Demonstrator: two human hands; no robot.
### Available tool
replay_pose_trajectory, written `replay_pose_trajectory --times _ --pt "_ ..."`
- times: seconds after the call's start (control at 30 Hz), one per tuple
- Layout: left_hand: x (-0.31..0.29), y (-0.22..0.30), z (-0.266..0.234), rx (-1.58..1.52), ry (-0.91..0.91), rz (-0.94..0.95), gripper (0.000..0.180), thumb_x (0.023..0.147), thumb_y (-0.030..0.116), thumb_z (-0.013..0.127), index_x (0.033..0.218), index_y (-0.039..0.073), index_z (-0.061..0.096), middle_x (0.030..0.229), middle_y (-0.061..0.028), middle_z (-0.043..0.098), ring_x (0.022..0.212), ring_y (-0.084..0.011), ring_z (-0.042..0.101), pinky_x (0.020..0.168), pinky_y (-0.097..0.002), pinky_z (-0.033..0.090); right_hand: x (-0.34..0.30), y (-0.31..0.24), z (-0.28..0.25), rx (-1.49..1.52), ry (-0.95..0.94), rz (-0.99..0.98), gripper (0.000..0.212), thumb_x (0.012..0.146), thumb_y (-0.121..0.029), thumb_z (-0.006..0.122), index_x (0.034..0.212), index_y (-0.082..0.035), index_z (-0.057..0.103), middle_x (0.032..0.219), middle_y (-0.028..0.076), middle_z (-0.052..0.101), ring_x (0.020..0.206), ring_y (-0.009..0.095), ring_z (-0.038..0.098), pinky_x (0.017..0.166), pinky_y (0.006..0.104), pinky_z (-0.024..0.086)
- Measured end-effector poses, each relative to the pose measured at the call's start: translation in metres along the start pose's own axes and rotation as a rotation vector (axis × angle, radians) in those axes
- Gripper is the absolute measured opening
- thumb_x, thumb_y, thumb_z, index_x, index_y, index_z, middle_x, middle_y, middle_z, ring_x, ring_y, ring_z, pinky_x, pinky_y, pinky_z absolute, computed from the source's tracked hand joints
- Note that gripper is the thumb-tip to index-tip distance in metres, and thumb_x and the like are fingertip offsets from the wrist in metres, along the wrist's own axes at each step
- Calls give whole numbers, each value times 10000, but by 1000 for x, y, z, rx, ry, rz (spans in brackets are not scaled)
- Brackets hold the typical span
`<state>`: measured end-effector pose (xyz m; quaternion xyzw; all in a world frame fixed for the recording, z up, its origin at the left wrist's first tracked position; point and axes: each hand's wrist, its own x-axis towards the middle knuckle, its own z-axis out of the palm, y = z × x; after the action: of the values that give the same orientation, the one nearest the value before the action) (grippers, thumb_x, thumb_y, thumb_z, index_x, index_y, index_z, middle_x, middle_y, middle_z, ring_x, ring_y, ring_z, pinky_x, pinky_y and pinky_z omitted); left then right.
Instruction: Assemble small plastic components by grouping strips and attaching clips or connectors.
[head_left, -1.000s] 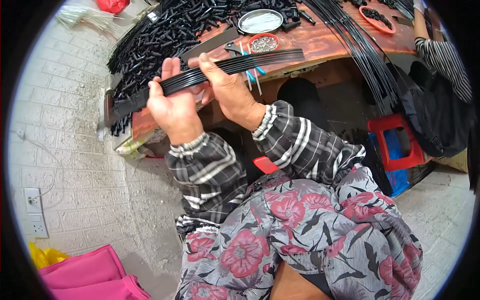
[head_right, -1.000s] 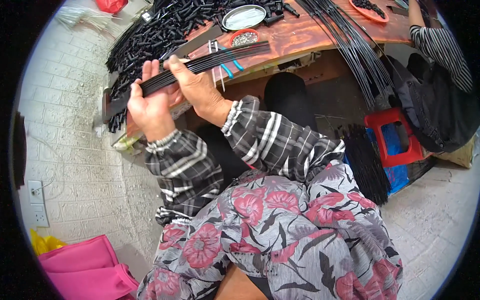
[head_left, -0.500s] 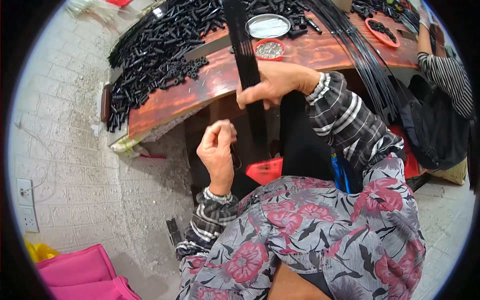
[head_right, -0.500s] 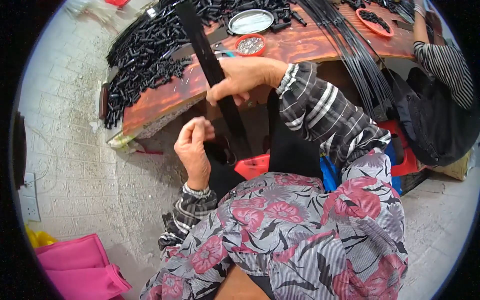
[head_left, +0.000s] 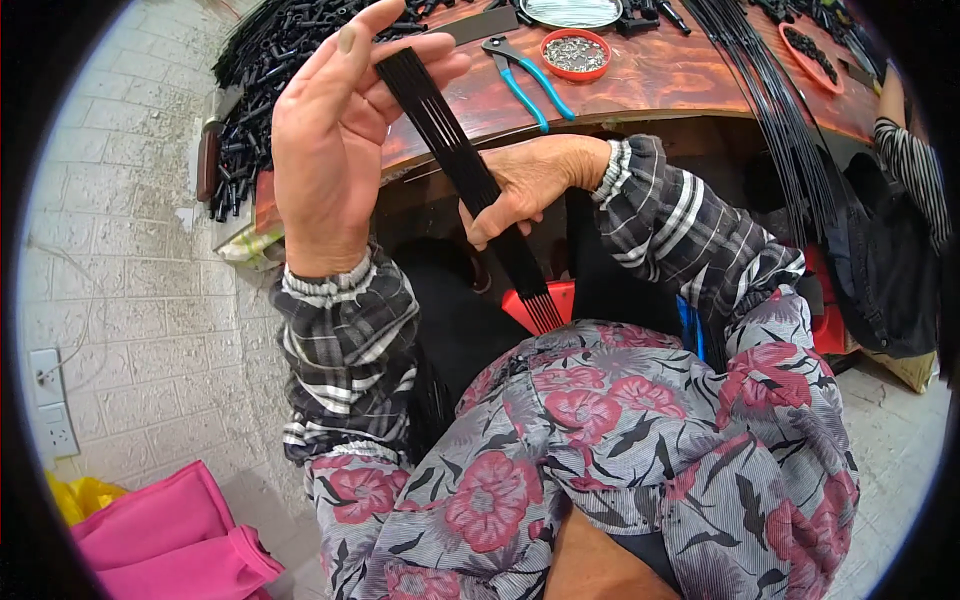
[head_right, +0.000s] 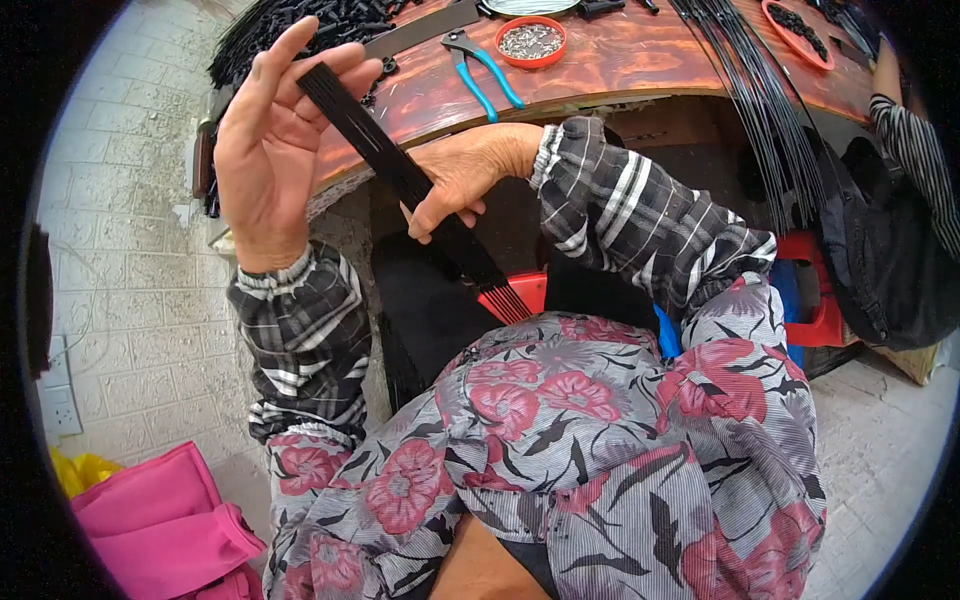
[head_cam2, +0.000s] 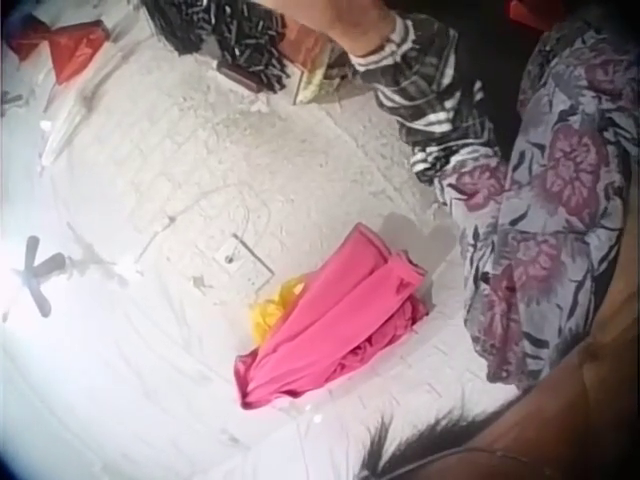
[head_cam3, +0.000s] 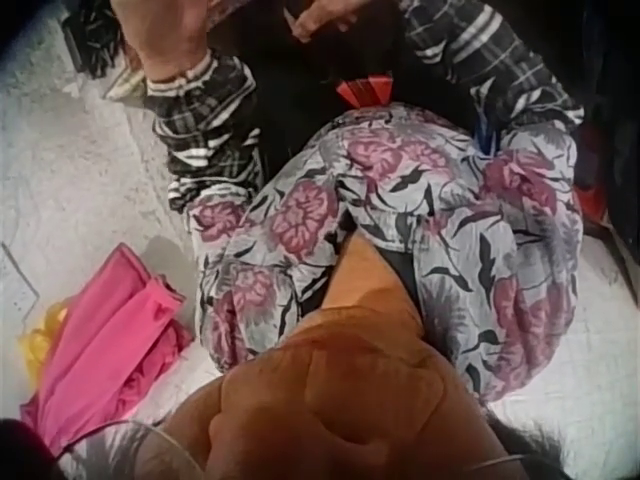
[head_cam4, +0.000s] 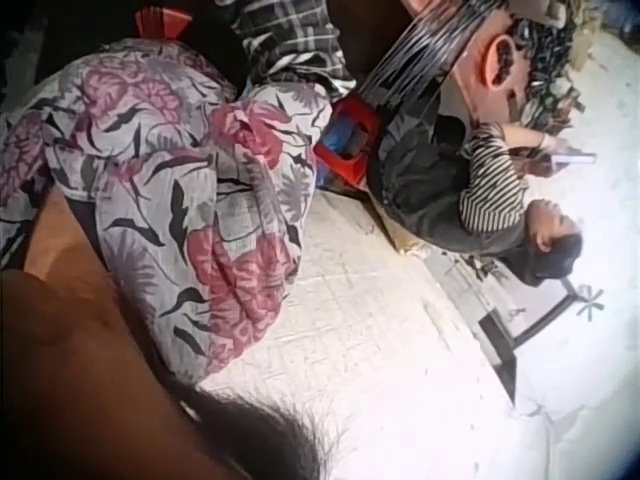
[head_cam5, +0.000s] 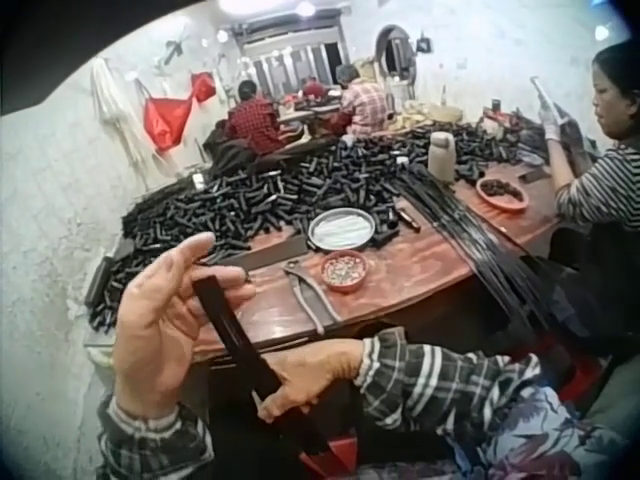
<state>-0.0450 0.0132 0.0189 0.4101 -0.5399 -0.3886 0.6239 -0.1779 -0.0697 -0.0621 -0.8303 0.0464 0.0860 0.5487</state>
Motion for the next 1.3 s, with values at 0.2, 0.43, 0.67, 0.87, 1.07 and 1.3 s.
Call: replay_pose_trajectory --times 0.2,0.43,0.67,0.87,1.07,1.3 --pt "-13 23 13 -107 -77 -111 508 919 336 320 1270 -31 309 1110 -253 499 1039 -357 506 891 -447 407 -13 21 1 91 112 -230 309 744 -255 610 947 -23 595 776 22 599 618 91 532 478 210 407" --pt "-88 26 8 -616 -237 23 609 852 480 404 1316 100 295 1221 -197 419 1104 -405 437 972 -541 265 -20 11 33 553 260 -171 335 847 -307 485 920 4 584 719 44 638 631 79 590 405 177 381" --pt "-108 -61 3 -403 335 -457 229 857 170 509 970 -25 548 860 -107 602 682 -170 579 622 -288 468 -6 7 46 571 219 -226 360 848 -344 480 844 -3 595 672 21 630 548 40 545 364 165 335" --pt "-82 -58 15 -482 356 -412 243 867 179 508 986 -29 542 810 -102 606 642 -119 566 541 -214 459 2 8 51 546 264 -227 373 831 -382 507 804 -24 608 599 4 585 473 37 474 347 167 311" --pt "-81 -53 20 -339 576 -301 232 866 172 513 968 -35 543 810 -138 609 680 -147 589 574 -221 476 7 1 62 638 333 -298 347 847 -312 500 767 15 582 578 54 574 500 101 552 416 216 405" --pt "-84 -59 18 -415 530 -261 316 887 240 470 1049 -32 482 857 -198 609 700 -198 613 555 -232 481 10 10 67 687 351 -360 336 879 -268 482 794 51 541 652 82 562 576 146 580 535 245 467"
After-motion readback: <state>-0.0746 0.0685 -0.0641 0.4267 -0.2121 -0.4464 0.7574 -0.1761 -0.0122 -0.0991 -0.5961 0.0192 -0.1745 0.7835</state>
